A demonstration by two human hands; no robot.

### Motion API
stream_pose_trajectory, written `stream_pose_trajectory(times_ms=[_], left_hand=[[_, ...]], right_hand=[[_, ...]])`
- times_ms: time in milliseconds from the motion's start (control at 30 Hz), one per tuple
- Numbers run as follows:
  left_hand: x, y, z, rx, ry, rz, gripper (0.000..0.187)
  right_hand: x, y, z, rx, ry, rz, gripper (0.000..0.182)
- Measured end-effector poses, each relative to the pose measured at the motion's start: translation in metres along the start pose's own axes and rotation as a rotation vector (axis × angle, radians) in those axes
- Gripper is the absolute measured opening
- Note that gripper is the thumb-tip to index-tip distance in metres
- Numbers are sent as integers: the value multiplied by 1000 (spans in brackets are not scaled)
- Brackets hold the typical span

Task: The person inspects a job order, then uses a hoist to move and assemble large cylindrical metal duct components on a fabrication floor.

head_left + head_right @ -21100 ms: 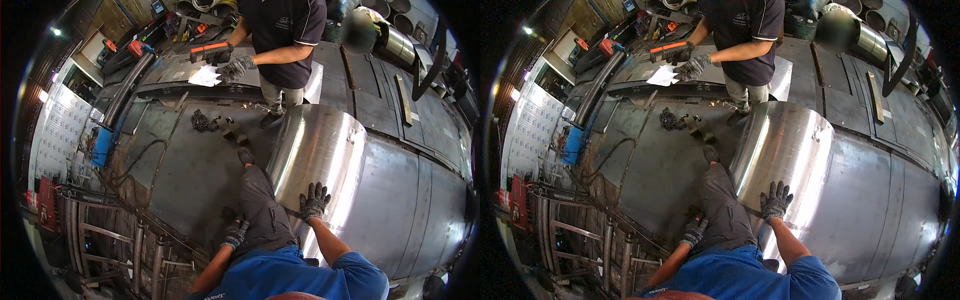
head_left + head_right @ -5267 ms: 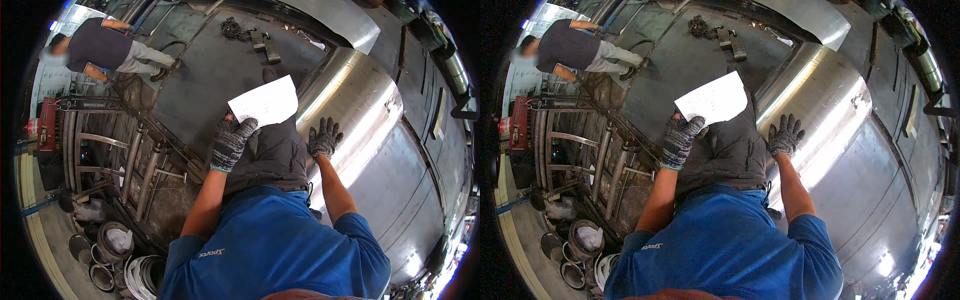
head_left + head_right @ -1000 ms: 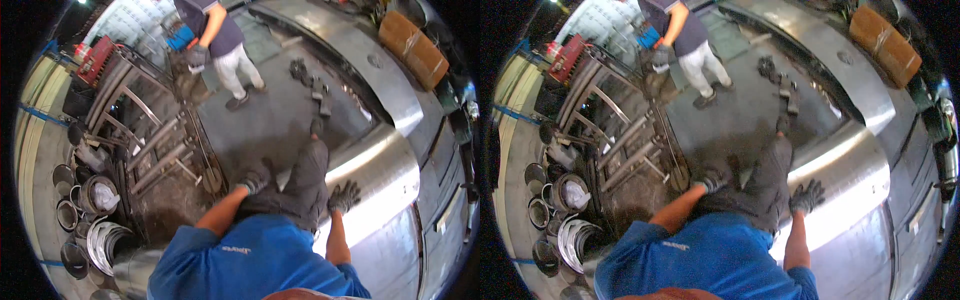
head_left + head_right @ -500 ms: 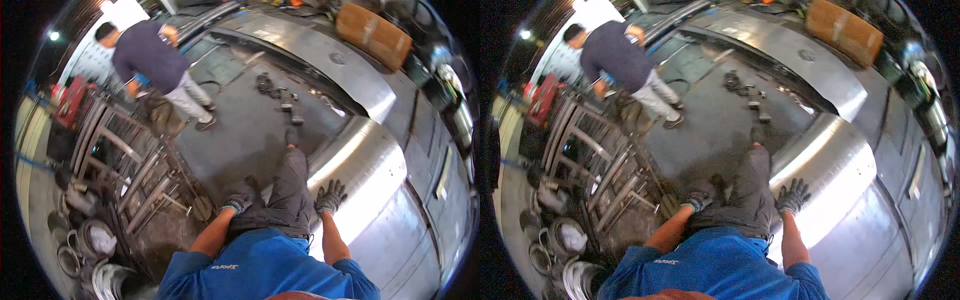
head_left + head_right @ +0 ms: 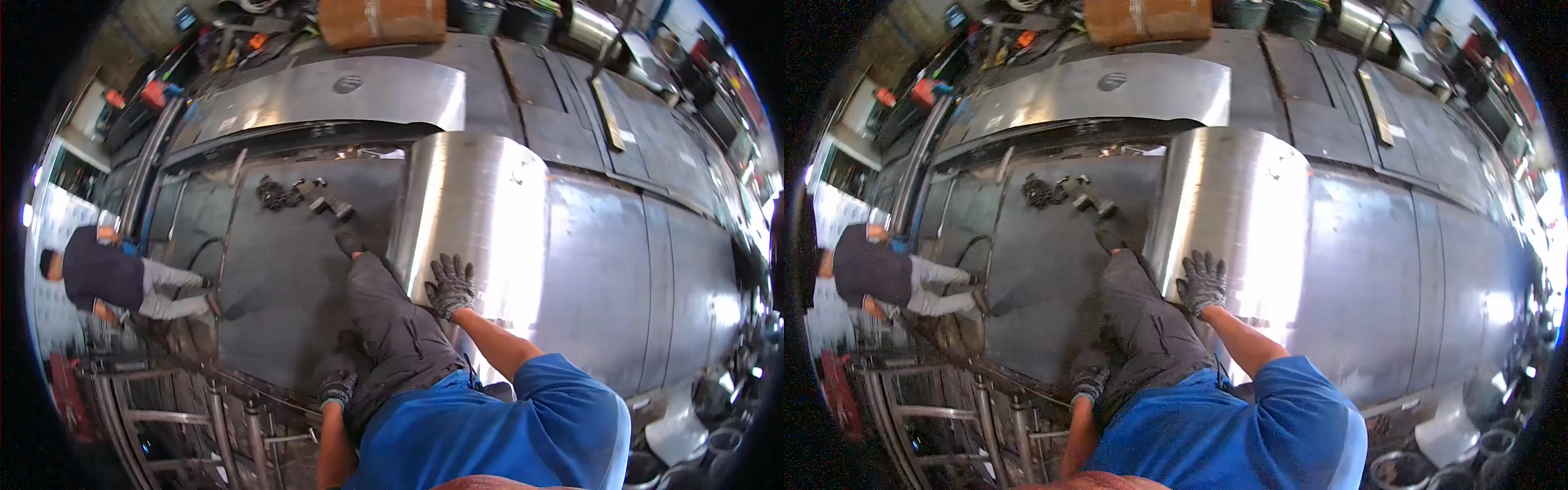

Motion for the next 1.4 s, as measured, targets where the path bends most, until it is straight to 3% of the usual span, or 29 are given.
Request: stream_pose_trajectory(times_ms=[100, 167, 367, 433, 633, 767, 833, 1033, 1300, 1400], left_hand=[[-2, 1, -1, -42, 3, -22, 53], [-17, -11, 14, -67, -106, -21, 54], [-13, -12, 18, 32, 32, -16, 51], [-23, -24, 26, 3, -119, -55, 53], [-45, -45, 44, 17, -48, -67, 52], [3, 2, 0, 88, 27, -46, 52], [11, 7, -6, 62, 47, 19, 61], [-4, -9, 8, 132, -53, -131, 49], [-2, -9, 9, 94, 78, -154, 51], [-2, -8, 7, 93, 69, -33, 60]], right_hand=[[1, 4, -1, -15, 0, 55, 56], [-1, 3, 0, -23, -14, 31, 56], [-1, 4, 3, 0, 25, -19, 56], [0, 7, 5, 10, 23, 23, 56], [-1, 18, 12, 94, 28, 130, 57], [0, 21, 14, 126, 37, 117, 57], [0, 24, 16, 130, 45, 129, 57], [1, 25, 22, 231, 45, 191, 55], [-2, 8, 16, 230, 42, 169, 54], [0, 13, 18, 244, 47, 165, 55]])
Point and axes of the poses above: each hand's wrist, its own x-axis away from the middle knuckle, its own y-axis out of the back of the hand, z = x × y, the point moved 5 cm from there along -x, towards the middle knuckle, and after that the axes turned 15 degrees about x, right-handed, at the moved point
